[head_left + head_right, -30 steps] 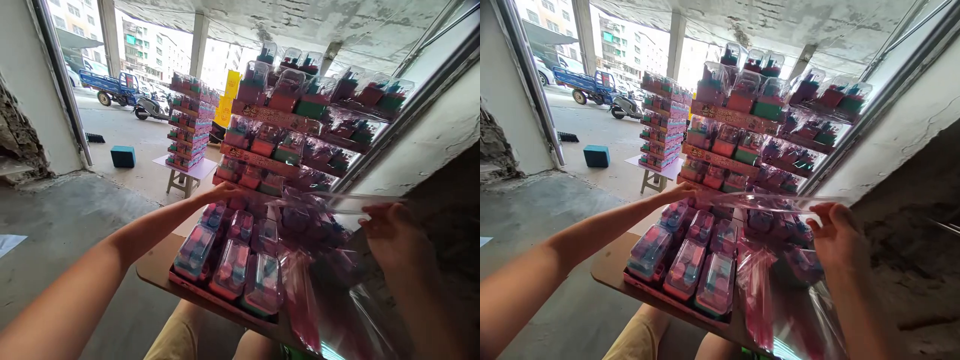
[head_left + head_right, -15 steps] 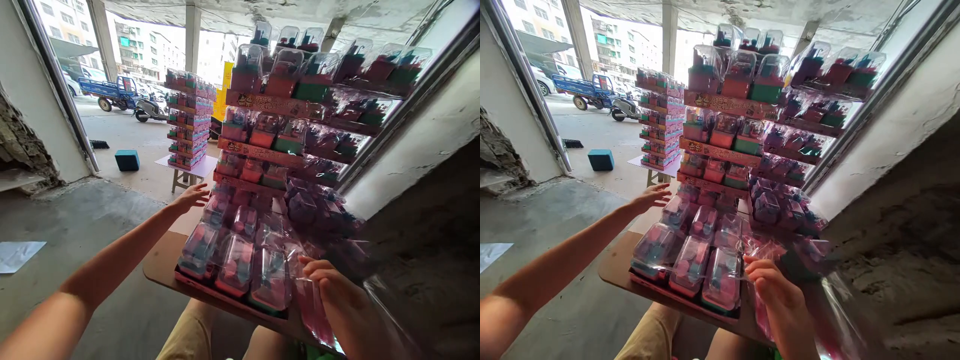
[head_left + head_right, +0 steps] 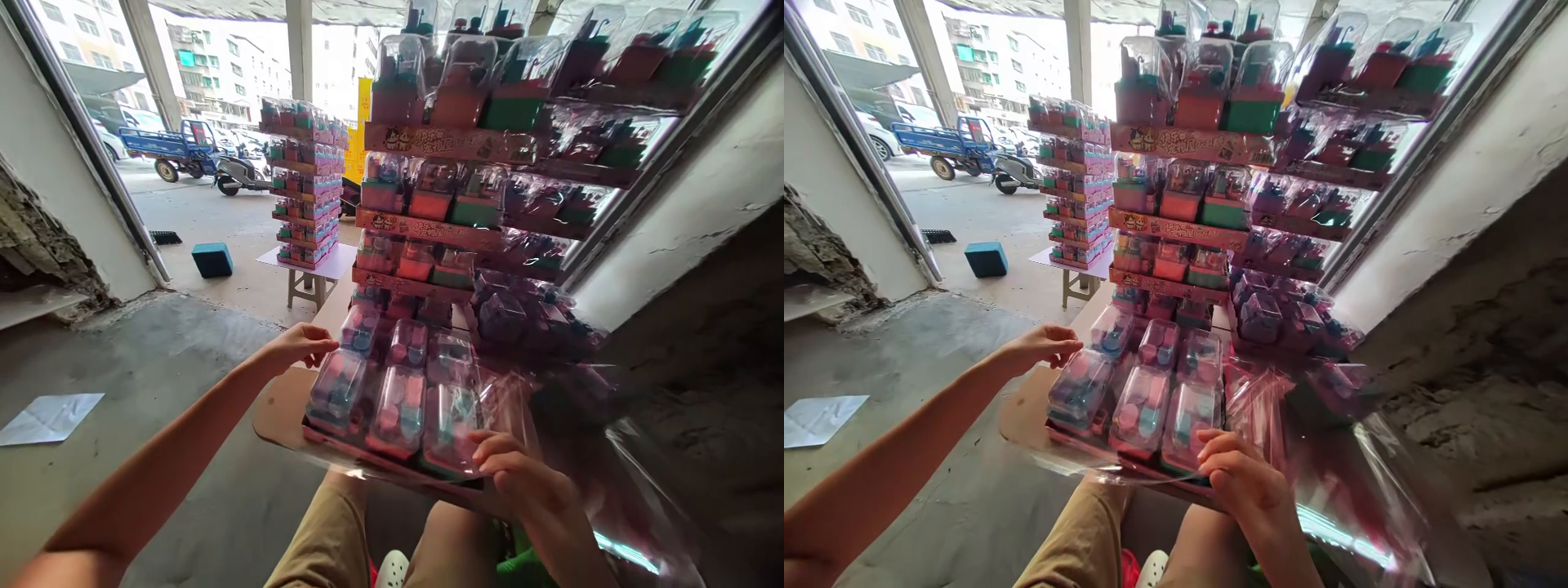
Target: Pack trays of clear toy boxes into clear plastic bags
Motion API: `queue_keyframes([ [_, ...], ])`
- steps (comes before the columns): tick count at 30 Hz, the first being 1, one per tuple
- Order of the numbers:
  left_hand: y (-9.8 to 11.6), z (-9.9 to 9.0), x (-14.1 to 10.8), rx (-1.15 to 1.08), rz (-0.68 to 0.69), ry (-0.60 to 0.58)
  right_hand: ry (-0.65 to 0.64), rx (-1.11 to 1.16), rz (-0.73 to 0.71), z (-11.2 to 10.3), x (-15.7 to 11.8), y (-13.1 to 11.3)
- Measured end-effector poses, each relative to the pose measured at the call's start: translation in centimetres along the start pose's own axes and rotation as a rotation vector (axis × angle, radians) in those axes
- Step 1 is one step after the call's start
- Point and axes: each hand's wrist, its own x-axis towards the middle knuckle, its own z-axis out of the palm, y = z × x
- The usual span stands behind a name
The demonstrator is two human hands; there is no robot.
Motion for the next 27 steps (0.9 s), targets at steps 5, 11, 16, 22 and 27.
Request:
queue_keyframes([
  [5, -0.1, 0.9, -0.8, -0.073, 0.029, 0.048, -0.119, -0.135, -0.09, -0.5, -0.8, -0.2],
  [11, -0.4, 1.7, -1.5, -0.101, 0.078, 0.126, -0.128, -0.116, -0.019, -1.4, -1.5, -1.6],
  [16, -0.8, 1.8, -2.2, -0.114, 0.097, 0.12, 0.167, 0.115, 0.165, -0.6, -2.7, 0.3],
  [22, -1.1, 1.8, -2.2, -0.133, 0.079, 0.118, 0.525, 0.263, 0.551, 1.6, -3.6, 1.6],
  [27, -1.3, 1.5, -2.0, -0.122, 0.072, 0.05, 0.594, 0.282, 0.629, 1.7, -2.4, 0.1],
])
